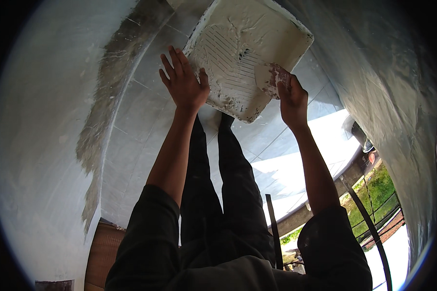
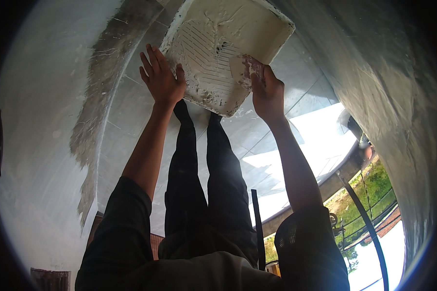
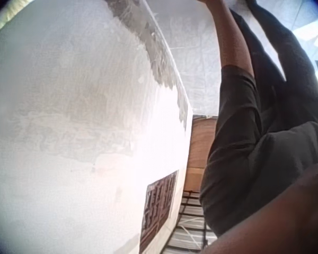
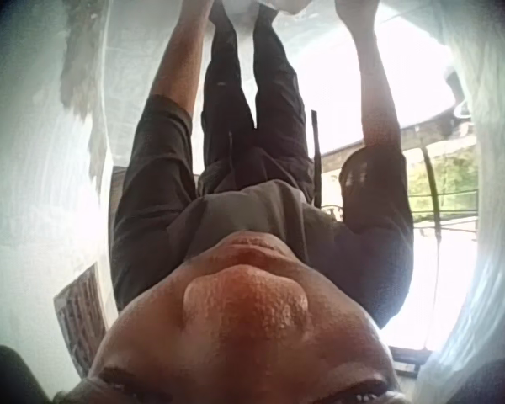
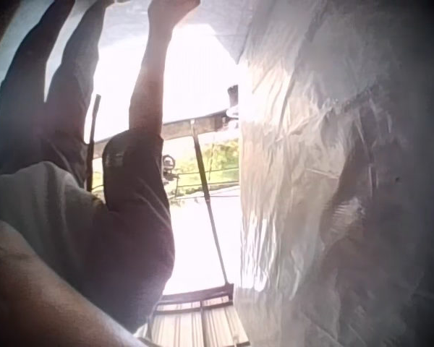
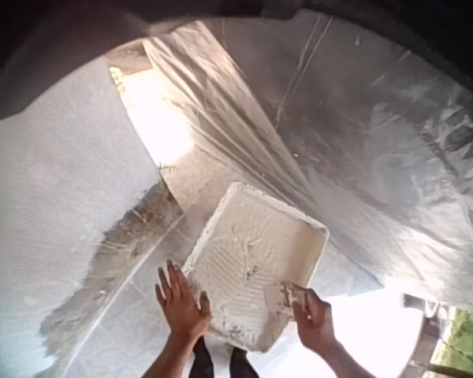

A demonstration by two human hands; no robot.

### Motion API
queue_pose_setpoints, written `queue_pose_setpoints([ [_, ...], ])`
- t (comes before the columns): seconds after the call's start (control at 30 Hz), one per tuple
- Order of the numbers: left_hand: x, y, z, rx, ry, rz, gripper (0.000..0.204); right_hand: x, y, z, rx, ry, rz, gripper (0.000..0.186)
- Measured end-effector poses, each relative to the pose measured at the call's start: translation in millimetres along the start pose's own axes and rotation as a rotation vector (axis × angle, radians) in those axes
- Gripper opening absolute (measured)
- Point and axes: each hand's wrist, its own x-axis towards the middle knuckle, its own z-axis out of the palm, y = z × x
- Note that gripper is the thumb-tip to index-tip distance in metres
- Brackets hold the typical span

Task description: The person applies wall putty to a wall surface with a scraper, smoothing it out as it is applied.

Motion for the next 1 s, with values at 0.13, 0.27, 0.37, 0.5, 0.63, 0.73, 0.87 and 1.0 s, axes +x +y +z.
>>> queue_pose_setpoints([
  [0.13, 1, 0, -2, -0.009, -0.002, -0.005, 0.094, 52, -12, 26, -0.259, 0.083, -0.452, 0.024],
  [0.27, 0, -2, 0, -0.008, 0.002, -0.002, 0.094, 86, -16, 43, -0.492, 0.078, -0.406, 0.026],
  [0.37, 0, -2, -1, -0.026, 0.021, 0.003, 0.093, 101, -17, 55, -0.584, 0.056, -0.402, 0.026],
  [0.5, 2, -2, -1, -0.033, 0.020, -0.006, 0.093, 101, -15, 84, -0.683, 0.053, -0.489, 0.027],
  [0.63, 1, 1, -1, -0.061, 0.033, -0.002, 0.091, 75, -2, 110, -0.740, 0.137, -0.600, 0.027],
  [0.73, 0, -2, -2, -0.072, 0.011, -0.011, 0.088, 28, 1, 125, -0.690, 0.097, -0.587, 0.034],
  [0.87, -3, -7, -4, -0.061, -0.001, -0.012, 0.086, 25, -13, 117, -0.405, 0.058, -0.516, 0.042],
  [1.0, 2, -4, -3, -0.087, 0.019, 0.002, 0.085, 90, -40, 117, -0.365, 0.253, -0.629, 0.035],
])
